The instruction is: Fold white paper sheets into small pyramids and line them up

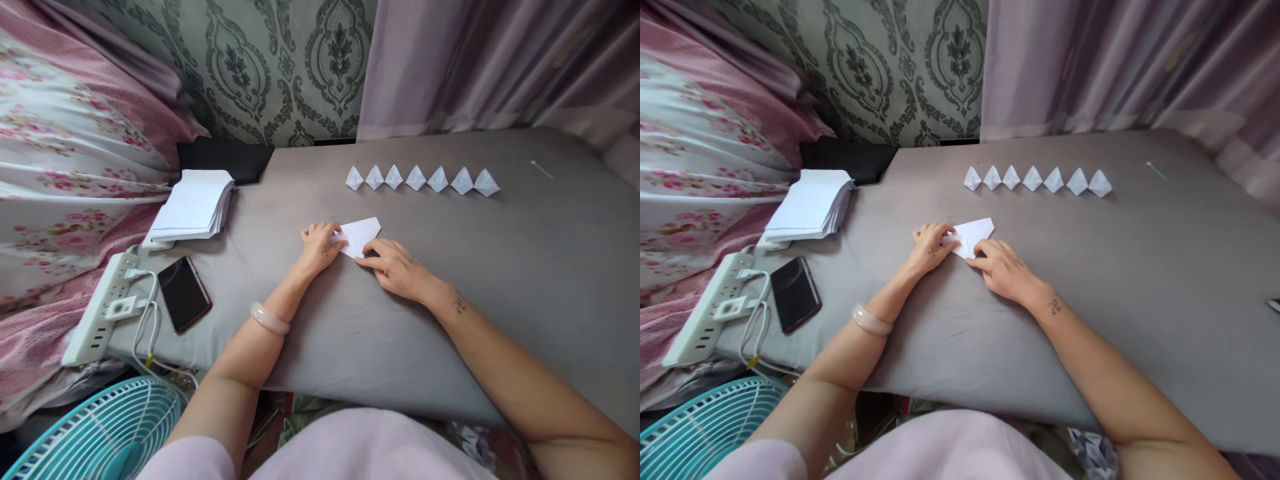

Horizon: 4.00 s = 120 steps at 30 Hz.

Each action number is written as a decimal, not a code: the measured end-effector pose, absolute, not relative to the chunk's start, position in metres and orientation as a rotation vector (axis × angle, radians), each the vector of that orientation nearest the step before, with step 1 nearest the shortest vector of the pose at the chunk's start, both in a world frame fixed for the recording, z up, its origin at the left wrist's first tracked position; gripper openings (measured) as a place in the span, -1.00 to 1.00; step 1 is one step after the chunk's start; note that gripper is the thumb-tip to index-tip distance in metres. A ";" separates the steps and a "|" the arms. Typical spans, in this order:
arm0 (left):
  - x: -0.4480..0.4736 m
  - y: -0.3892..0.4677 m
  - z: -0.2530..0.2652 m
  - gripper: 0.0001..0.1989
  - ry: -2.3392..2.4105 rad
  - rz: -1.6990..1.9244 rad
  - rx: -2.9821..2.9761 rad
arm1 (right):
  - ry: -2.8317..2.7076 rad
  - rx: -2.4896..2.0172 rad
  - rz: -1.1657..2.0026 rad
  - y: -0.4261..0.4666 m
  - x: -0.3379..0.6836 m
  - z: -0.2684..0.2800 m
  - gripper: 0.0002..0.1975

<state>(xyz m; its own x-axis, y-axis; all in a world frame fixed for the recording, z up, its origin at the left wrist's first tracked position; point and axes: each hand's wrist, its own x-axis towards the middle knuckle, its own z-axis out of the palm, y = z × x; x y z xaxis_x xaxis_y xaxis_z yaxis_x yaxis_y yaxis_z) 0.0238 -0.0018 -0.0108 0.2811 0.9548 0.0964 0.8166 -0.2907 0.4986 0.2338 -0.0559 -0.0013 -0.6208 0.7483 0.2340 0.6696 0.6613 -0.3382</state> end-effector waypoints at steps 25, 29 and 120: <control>-0.002 -0.005 -0.005 -0.76 1.693 0.856 2.256 | -2.500 -0.970 0.454 -0.034 0.238 -0.007 -0.51; 0.013 -0.010 -0.015 -0.79 1.249 0.694 2.416 | -2.477 -0.996 0.439 -0.037 0.237 -0.012 -0.52; -0.006 0.030 -0.014 -0.79 1.396 0.575 2.413 | -2.271 -1.506 0.377 0.016 0.234 -0.011 -0.80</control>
<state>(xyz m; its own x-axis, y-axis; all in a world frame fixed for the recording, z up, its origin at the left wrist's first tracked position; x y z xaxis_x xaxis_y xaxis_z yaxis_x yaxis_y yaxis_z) -0.0064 0.0303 -0.0143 0.4496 0.8723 0.1924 0.7548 -0.4861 0.4404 0.2338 0.0162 -0.0110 -0.3480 0.9219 0.1701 0.8174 0.3873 -0.4264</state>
